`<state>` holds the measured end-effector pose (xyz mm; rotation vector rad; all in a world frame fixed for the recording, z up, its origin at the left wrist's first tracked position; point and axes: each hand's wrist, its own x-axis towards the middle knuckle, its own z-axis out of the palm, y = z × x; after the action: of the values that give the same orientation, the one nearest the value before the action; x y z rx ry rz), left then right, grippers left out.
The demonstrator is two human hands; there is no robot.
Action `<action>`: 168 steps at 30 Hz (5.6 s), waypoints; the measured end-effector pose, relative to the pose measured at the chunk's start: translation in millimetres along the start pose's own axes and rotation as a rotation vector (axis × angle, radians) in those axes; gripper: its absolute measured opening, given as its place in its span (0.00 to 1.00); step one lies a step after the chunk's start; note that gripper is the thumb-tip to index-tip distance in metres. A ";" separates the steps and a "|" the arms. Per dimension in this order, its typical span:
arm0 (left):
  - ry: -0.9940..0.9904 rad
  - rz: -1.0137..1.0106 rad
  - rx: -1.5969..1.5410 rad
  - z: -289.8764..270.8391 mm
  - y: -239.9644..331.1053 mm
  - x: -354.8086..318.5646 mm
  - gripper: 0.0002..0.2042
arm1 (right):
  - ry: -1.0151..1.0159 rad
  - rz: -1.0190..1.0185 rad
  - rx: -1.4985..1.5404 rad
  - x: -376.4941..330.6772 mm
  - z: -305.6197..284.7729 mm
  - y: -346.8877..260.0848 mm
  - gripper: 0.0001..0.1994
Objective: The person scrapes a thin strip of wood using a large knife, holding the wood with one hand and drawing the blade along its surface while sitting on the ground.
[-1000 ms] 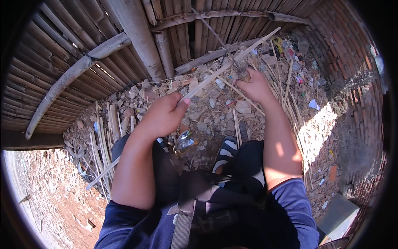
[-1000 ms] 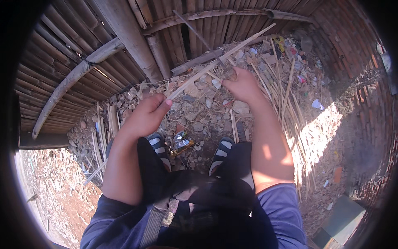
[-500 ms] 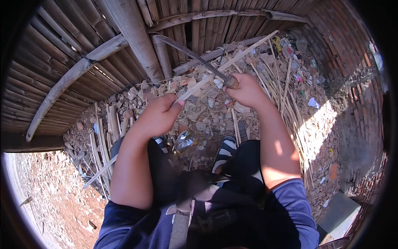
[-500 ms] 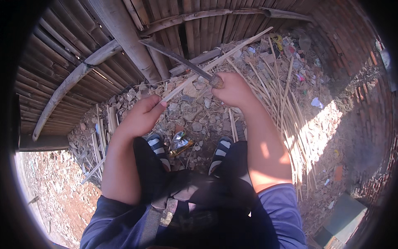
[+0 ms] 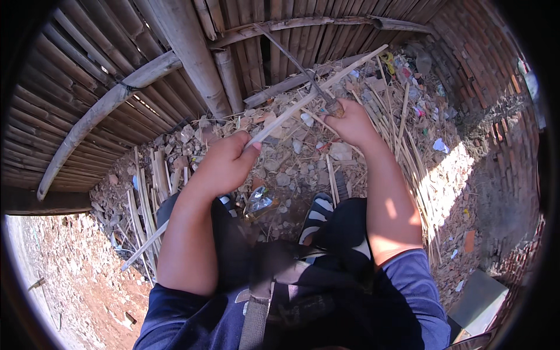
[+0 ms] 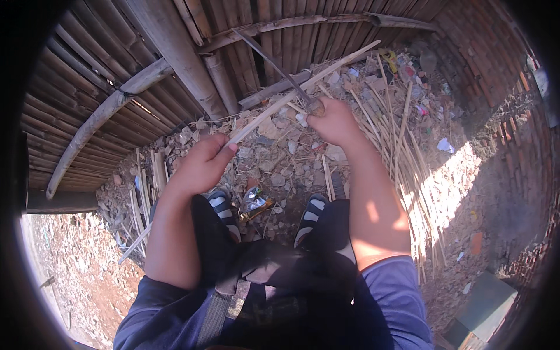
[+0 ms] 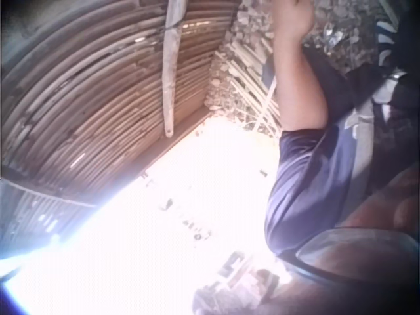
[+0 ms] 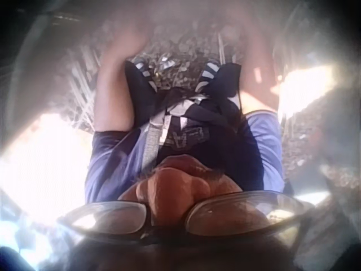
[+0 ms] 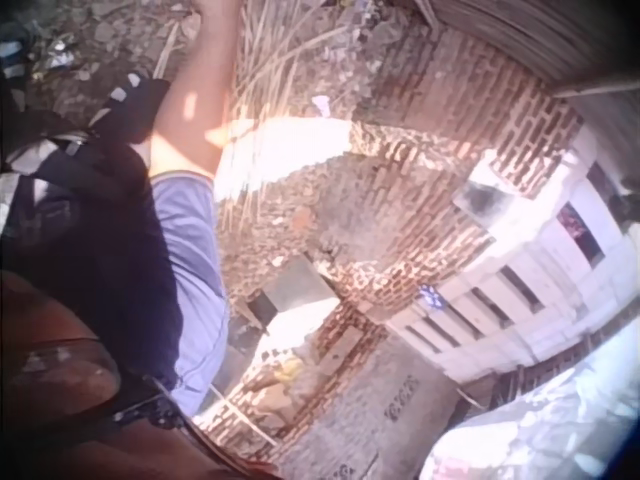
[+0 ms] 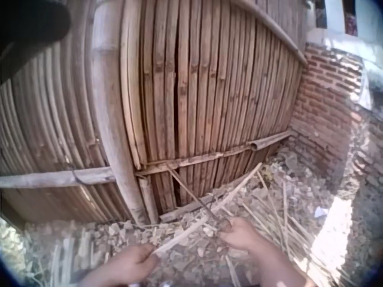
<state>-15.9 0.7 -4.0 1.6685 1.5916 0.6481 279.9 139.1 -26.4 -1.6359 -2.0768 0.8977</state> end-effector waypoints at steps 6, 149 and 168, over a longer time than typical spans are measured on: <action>0.019 -0.001 -0.035 -1.2 -6.0 -4.2 0.16 | -0.251 -0.164 -0.237 -19.0 10.5 -60.1 0.24; 0.137 -0.088 0.246 -2.1 13.2 0.1 0.26 | -0.181 -0.266 -0.305 -30.1 24.5 -58.1 0.19; 0.128 -0.129 0.235 -2.8 11.7 1.7 0.26 | -0.211 -0.210 -0.304 -23.9 21.8 -52.2 0.21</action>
<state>-10.7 3.2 6.7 1.7010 1.9115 0.5268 234.5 103.6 -5.2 -1.4730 -2.5814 0.7395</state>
